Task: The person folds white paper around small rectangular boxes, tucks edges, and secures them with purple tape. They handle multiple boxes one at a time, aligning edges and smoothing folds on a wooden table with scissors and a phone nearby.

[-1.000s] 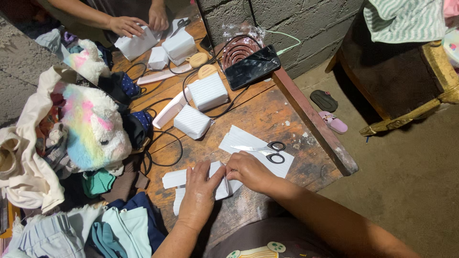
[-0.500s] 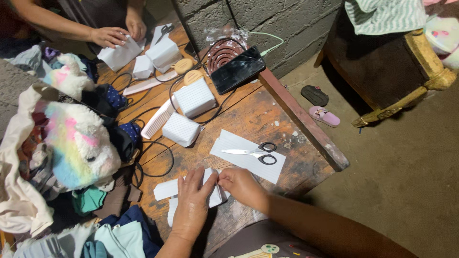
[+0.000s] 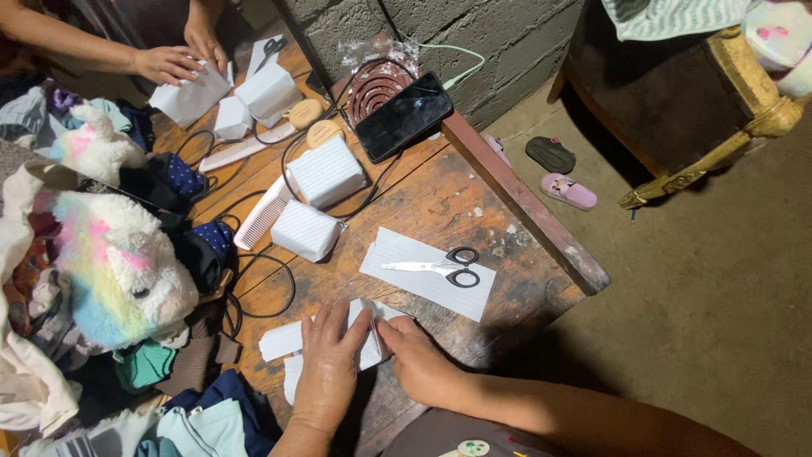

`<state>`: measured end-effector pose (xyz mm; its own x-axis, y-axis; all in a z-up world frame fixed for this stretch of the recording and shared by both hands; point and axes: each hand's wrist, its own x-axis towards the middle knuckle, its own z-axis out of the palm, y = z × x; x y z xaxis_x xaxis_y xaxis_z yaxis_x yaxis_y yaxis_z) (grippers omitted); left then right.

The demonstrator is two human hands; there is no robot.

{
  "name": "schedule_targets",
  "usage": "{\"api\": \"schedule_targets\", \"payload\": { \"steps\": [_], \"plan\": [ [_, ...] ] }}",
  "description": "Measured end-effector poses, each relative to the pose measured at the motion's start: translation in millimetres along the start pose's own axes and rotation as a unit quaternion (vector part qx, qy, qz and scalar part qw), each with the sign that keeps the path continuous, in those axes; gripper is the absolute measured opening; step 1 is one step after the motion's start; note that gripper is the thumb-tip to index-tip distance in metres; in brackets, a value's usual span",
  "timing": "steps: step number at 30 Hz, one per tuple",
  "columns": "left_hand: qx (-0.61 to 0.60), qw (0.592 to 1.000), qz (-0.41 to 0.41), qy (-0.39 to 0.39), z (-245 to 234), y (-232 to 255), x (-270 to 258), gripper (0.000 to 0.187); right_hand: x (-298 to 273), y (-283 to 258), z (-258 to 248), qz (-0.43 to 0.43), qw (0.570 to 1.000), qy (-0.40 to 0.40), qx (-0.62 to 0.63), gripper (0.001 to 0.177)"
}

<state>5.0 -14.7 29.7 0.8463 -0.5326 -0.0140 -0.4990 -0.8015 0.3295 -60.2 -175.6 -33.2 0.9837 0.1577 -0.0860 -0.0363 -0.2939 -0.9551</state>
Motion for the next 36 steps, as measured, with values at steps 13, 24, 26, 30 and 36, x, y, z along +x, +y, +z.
{"api": "schedule_targets", "payload": {
  "steps": [13,24,26,30,36],
  "plan": [
    [0.009,1.000,0.013,0.014,3,-2,-1,0.064,-4,16,-34,-0.079,0.948,0.038,-0.307,0.057],
    [-0.002,1.000,0.019,0.023,5,-5,-2,0.064,-13,13,-23,-0.106,0.992,-0.020,0.070,0.046],
    [0.004,1.000,0.018,0.015,2,-6,-2,0.065,-8,9,-17,-0.075,0.994,-0.033,0.066,0.049],
    [-0.006,0.999,0.020,0.033,2,-1,-1,0.064,-6,11,-20,-0.016,0.991,-0.058,0.122,0.050],
    [0.015,0.998,0.055,0.036,0,-2,-1,0.049,-1,28,-14,0.092,0.957,-0.080,0.265,0.057]
  ]
}}
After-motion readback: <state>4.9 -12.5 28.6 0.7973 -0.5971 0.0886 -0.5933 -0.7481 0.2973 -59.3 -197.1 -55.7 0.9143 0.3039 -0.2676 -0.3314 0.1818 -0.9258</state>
